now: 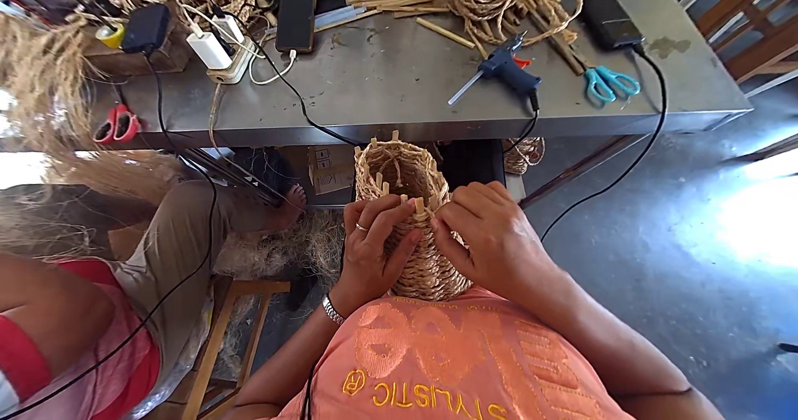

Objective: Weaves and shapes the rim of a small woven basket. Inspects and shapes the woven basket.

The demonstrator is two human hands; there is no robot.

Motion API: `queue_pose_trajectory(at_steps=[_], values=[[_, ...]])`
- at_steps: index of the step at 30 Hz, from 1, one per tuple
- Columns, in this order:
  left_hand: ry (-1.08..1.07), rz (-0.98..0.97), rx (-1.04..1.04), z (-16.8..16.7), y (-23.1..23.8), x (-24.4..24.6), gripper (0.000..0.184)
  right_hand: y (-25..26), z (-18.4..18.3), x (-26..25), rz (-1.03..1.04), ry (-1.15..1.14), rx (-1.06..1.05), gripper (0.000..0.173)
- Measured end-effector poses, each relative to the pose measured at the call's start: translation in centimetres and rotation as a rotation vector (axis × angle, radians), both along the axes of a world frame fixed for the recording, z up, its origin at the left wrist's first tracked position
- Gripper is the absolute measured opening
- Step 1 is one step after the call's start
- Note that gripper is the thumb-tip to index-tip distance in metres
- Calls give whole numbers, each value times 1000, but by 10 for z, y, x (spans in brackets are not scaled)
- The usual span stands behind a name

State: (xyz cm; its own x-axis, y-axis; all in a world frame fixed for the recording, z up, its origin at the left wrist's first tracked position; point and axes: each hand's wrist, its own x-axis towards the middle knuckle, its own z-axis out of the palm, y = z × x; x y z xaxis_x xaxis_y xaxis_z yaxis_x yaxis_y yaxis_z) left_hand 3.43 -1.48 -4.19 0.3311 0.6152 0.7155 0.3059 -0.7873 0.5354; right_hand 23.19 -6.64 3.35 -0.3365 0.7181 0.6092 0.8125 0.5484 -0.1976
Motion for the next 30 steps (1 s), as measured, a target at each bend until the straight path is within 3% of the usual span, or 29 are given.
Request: queue_pose_trajectory(at_steps=[4, 9, 14, 16, 22, 27, 30], values=[[5, 2, -5, 4, 0, -1, 30, 0, -3, 0, 5, 19, -10, 24], [59, 43, -88, 43, 7, -8, 19, 3, -11, -6, 66, 179, -119, 24], [164, 130, -138, 56, 8, -1, 32, 5, -11, -10, 87, 241, -127, 25], [124, 112, -167, 51, 8, 4, 30, 4, -11, -10, 93, 260, -150, 25], [-18, -118, -204, 57, 29, -9, 29, -2, 11, 2, 152, 398, -394, 26], [-47, -554, -243, 82, 72, -30, 35, 0, 28, -1, 158, 281, -299, 27], [11, -574, -317, 64, 81, -28, 35, 2, 14, -7, 132, 168, -296, 31]])
